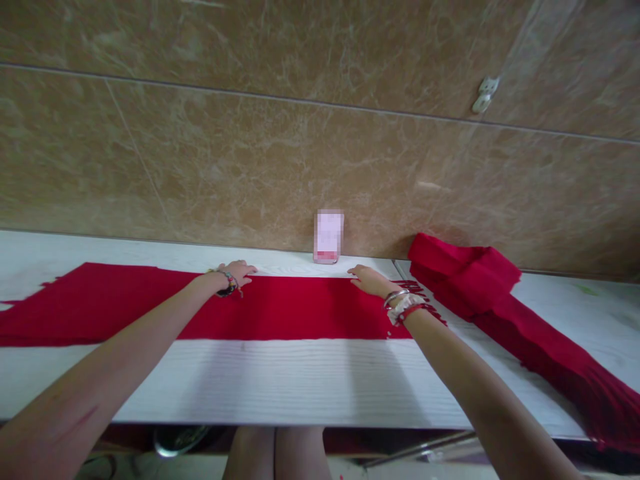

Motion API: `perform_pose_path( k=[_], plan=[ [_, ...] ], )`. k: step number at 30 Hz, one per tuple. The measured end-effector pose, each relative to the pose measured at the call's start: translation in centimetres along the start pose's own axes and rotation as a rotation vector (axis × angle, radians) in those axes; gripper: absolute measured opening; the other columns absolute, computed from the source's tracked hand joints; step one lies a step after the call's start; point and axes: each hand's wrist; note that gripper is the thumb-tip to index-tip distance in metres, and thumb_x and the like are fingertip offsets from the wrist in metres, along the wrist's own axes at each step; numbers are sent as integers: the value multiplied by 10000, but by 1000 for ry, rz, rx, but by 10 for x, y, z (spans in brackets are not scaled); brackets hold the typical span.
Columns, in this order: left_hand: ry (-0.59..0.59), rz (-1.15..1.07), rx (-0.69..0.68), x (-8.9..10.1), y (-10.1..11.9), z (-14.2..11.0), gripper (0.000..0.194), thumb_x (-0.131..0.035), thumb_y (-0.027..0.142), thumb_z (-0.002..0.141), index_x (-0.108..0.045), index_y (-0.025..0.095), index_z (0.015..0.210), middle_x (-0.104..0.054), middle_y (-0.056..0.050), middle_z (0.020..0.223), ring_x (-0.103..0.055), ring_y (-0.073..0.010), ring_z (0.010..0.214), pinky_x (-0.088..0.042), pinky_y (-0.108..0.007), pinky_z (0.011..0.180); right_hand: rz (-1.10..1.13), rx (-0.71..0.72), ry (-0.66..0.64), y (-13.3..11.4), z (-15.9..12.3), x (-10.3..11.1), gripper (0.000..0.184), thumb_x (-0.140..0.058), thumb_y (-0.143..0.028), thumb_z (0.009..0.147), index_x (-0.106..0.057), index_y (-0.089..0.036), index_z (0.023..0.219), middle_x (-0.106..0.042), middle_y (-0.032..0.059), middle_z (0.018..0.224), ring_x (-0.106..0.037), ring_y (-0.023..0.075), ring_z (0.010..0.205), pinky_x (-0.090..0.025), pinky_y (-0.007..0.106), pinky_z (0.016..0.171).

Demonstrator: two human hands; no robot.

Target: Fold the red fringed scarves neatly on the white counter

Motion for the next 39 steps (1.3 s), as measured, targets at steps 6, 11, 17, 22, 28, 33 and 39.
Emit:
perform_pose_path(
  k=[6,11,17,22,28,33,39],
  plan=[
    [42,8,-95,-1,-5,9,243,-479,182,721,-601,172,931,-588,-68,993,-540,-163,922,-396,-225,798,-17,-13,-42,10,8,-6,228,-503,-176,782,-596,-129,985,-601,110,984,-551,179,921,-400,240,785],
    [44,-3,-123,-2,-8,15,232,-494,153,687,-578,172,902,-628,-31,841,-569,-146,769,-421,-217,682,-36,-38,-67,17,12,-7,189,-547,-214,761,-590,-153,935,-575,103,996,-544,172,891,-401,237,723],
    [36,15,-174,2,-16,9,139,-532,207,663,-583,168,787,-631,-41,853,-562,-165,811,-412,-228,716,-35,-11,-113,22,5,-1,219,-563,-173,742,-564,-154,960,-613,72,920,-557,164,844,-400,234,687],
    [40,43,-178,7,-26,-6,135,-513,182,648,-571,184,770,-629,-23,804,-563,-162,772,-416,-228,683,-60,43,-114,24,-12,11,187,-538,-122,747,-596,-126,924,-614,93,936,-550,176,887,-386,244,758],
    [105,81,-272,26,-38,-43,117,-463,205,697,-544,172,776,-611,-36,809,-554,-153,742,-412,-223,681,-105,117,-18,20,-49,33,165,-478,-134,789,-601,-118,899,-597,89,901,-555,164,838,-391,232,737],
    [69,90,-379,23,-34,-88,110,-450,173,698,-535,187,766,-598,-20,787,-554,-151,725,-413,-227,676,-196,183,34,10,-94,34,143,-460,-126,797,-592,-141,848,-593,63,844,-565,149,740,-395,223,643],
    [-19,129,-394,-8,-14,-121,181,-418,113,720,-549,195,813,-606,-33,852,-565,-160,783,-418,-249,709,-292,264,50,-6,-132,9,194,-420,-50,783,-588,-137,825,-600,69,798,-556,157,708,-391,247,640]
  ],
)
Point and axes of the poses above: each hand's wrist, its own z-axis towards the middle knuckle, its own x-axis out of the back of the hand, y = z × x
